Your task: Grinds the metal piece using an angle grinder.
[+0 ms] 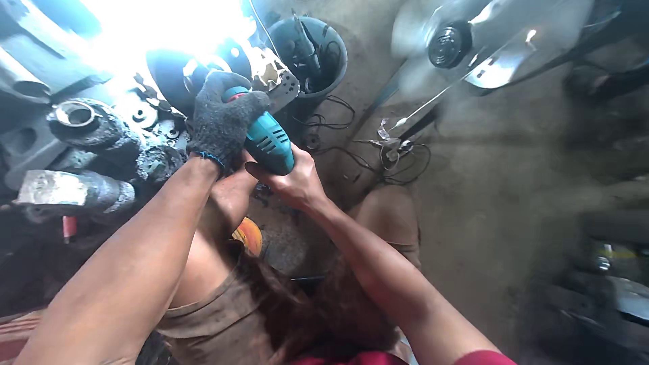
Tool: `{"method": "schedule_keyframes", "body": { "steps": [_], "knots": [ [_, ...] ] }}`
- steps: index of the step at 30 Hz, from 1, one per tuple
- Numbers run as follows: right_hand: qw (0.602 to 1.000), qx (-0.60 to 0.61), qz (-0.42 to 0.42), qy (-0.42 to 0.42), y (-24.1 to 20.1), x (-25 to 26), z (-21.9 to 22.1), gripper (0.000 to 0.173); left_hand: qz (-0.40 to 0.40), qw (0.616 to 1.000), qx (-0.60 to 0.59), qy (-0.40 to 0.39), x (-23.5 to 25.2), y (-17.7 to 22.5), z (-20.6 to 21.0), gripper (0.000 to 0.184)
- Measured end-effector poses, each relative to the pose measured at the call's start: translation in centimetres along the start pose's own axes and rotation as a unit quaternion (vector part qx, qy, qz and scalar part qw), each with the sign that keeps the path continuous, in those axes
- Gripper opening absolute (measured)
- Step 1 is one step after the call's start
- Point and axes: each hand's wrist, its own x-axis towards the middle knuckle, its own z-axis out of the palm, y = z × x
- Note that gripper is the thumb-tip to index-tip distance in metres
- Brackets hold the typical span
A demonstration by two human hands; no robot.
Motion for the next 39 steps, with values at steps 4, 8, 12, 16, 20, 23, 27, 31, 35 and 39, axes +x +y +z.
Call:
{"method": "schedule_keyframes", "body": {
  "steps": [4,8,12,16,20,23,27,31,35,39],
  "knots": [
    [1.0,-0.004,0.002,-0.002,0.1,-0.1,-0.1,0.051,0.063,0.998,-0.021,0.021,1.7,-3.6,0.8,0.044],
    [1.0,-0.005,0.0,-0.004,-0.2,-0.2,-0.1,0.05,-0.005,1.0,0.009,0.002,-0.4,0.3,-0.1,0.041],
    [1.0,0.0,-0.006,-0.008,-0.1,-0.1,0.1,0.051,-0.007,1.0,0.026,0.011,-0.3,-0.2,-0.4,0.045],
    [1.0,0.011,-0.001,-0.017,-0.2,-0.2,0.1,0.051,-0.015,0.999,0.024,0.016,-0.4,-0.3,-0.5,0.045],
    [1.0,0.004,0.0,-0.014,-0.2,-0.2,0.1,0.05,-0.016,1.0,0.01,0.014,-0.5,0.2,-0.3,0.044],
    [1.0,0.004,0.0,-0.005,-0.1,-0.2,0.1,0.049,-0.014,1.0,0.016,0.006,-0.4,0.5,-0.2,0.044],
    [1.0,0.009,-0.004,0.007,0.1,0.0,-0.1,0.047,-0.009,1.0,0.021,-0.001,-0.1,0.6,0.0,0.046],
    [0.999,0.012,-0.019,0.027,0.6,0.1,0.1,0.047,0.027,0.999,-0.023,0.014,1.8,-2.4,1.2,0.047],
    [1.0,0.012,-0.002,0.019,0.3,0.1,-0.3,0.047,0.034,0.999,-0.036,0.005,3.5,-4.2,2.0,0.047],
    [1.0,0.009,-0.006,0.023,0.6,0.1,-0.3,0.048,0.029,0.999,-0.022,0.003,3.5,-4.0,2.1,0.045]
  ]
}}
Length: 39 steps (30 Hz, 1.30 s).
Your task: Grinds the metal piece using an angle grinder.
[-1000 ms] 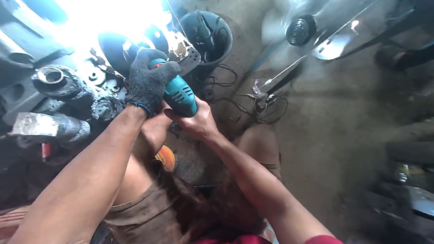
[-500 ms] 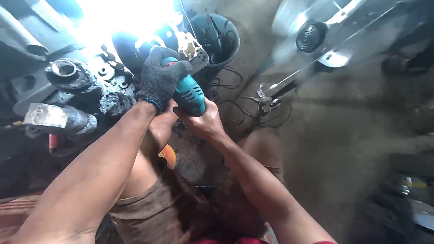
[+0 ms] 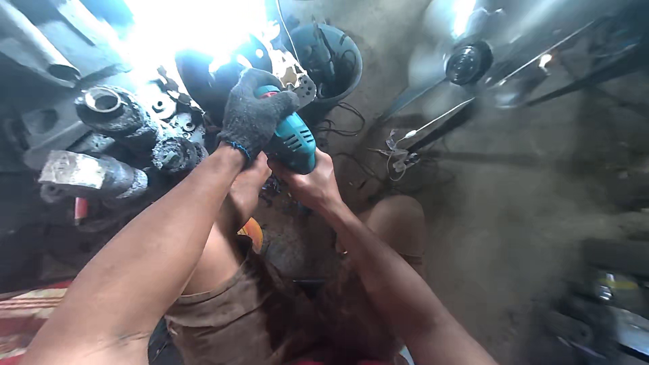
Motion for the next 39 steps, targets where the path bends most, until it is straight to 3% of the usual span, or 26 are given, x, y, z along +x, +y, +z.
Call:
{"method": "schedule_keyframes", "body": {
  "steps": [14,20,34,36,39],
  "knots": [
    [1.0,-0.008,0.006,-0.026,-0.8,-0.2,0.7,0.049,0.016,1.0,0.0,0.025,-1.3,-0.2,-1.7,0.047],
    [0.999,-0.014,0.002,-0.037,-0.7,-0.1,0.9,0.049,-0.048,0.998,0.035,0.01,-3.7,4.1,-2.9,0.046],
    [1.0,-0.013,0.006,-0.022,-0.7,0.1,0.5,0.049,-0.043,0.999,0.01,0.001,-3.3,4.9,-2.3,0.042],
    [1.0,-0.016,0.003,-0.021,-0.5,0.2,0.5,0.049,-0.038,0.999,0.011,-0.002,-3.0,4.4,-2.1,0.043],
    [1.0,-0.014,0.001,-0.017,-0.3,0.2,0.7,0.048,0.015,1.0,-0.009,0.017,-1.2,0.4,-1.4,0.044]
  ]
}}
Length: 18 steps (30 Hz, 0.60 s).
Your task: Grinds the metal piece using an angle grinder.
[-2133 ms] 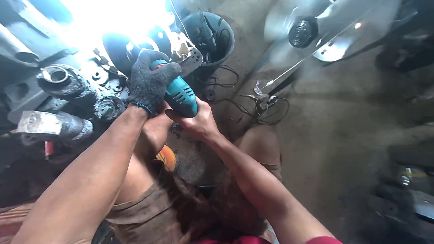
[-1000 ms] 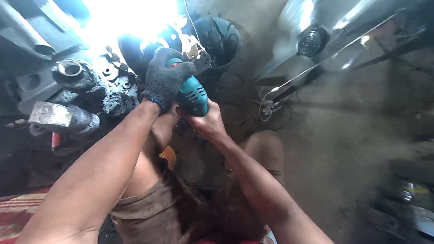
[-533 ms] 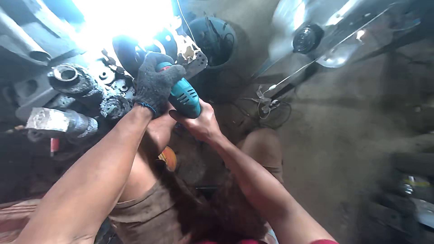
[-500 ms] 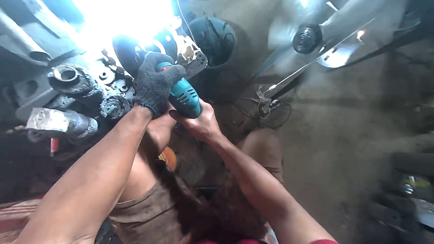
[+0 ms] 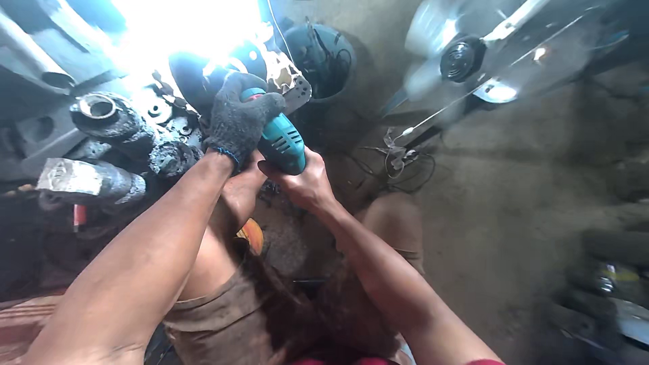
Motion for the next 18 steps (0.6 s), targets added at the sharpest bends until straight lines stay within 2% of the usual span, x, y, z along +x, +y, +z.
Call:
{"method": "schedule_keyframes", "body": {
  "steps": [10,14,18],
  "knots": [
    [1.0,0.019,-0.007,0.008,0.1,-0.2,0.2,0.049,0.004,1.0,0.015,0.002,0.3,-0.5,0.2,0.048],
    [0.999,0.025,-0.02,0.005,0.2,-0.1,0.2,0.047,-0.045,0.998,0.035,-0.019,-1.2,3.1,-0.7,0.046],
    [1.0,0.012,-0.007,-0.008,-0.1,-0.2,0.2,0.048,0.006,1.0,0.019,0.009,-0.1,-0.4,-0.3,0.048]
  ]
}}
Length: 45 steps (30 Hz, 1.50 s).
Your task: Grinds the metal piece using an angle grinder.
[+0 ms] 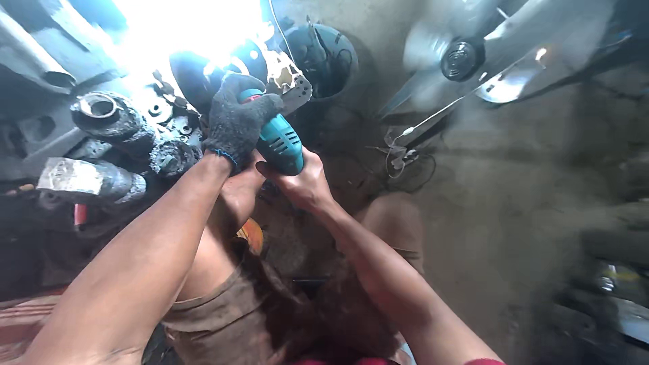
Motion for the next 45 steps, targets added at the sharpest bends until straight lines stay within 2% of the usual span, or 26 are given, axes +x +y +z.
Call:
{"method": "schedule_keyframes", "body": {
  "steps": [4,6,27,33,37,43,45],
  "knots": [
    [1.0,-0.004,0.006,0.0,-0.3,-0.1,0.1,0.05,-0.045,0.998,0.026,-0.026,-1.7,3.7,-1.1,0.044],
    [1.0,-0.009,0.012,0.0,-0.4,-0.2,0.0,0.052,-0.055,0.998,0.031,-0.027,-1.9,4.2,-1.1,0.046],
    [1.0,-0.015,0.014,0.001,-0.6,0.0,-0.2,0.054,-0.031,0.998,0.019,-0.052,-1.4,3.9,-1.2,0.044],
    [1.0,-0.01,0.014,-0.005,-0.8,-0.6,-0.2,0.054,0.036,0.999,-0.004,-0.019,0.0,0.2,-0.9,0.045],
    [0.999,-0.009,0.037,-0.01,-0.9,-1.1,-0.2,0.052,0.001,1.0,0.002,-0.024,-0.4,0.5,-1.0,0.045],
    [0.999,-0.006,0.045,-0.018,-0.7,-1.0,-0.1,0.053,-0.01,1.0,0.001,-0.024,-0.7,0.5,-1.2,0.044],
    [0.998,-0.013,0.049,-0.027,-0.7,-0.5,-0.2,0.054,-0.026,0.999,0.008,-0.026,-1.2,1.7,-1.1,0.043]
  ]
}}
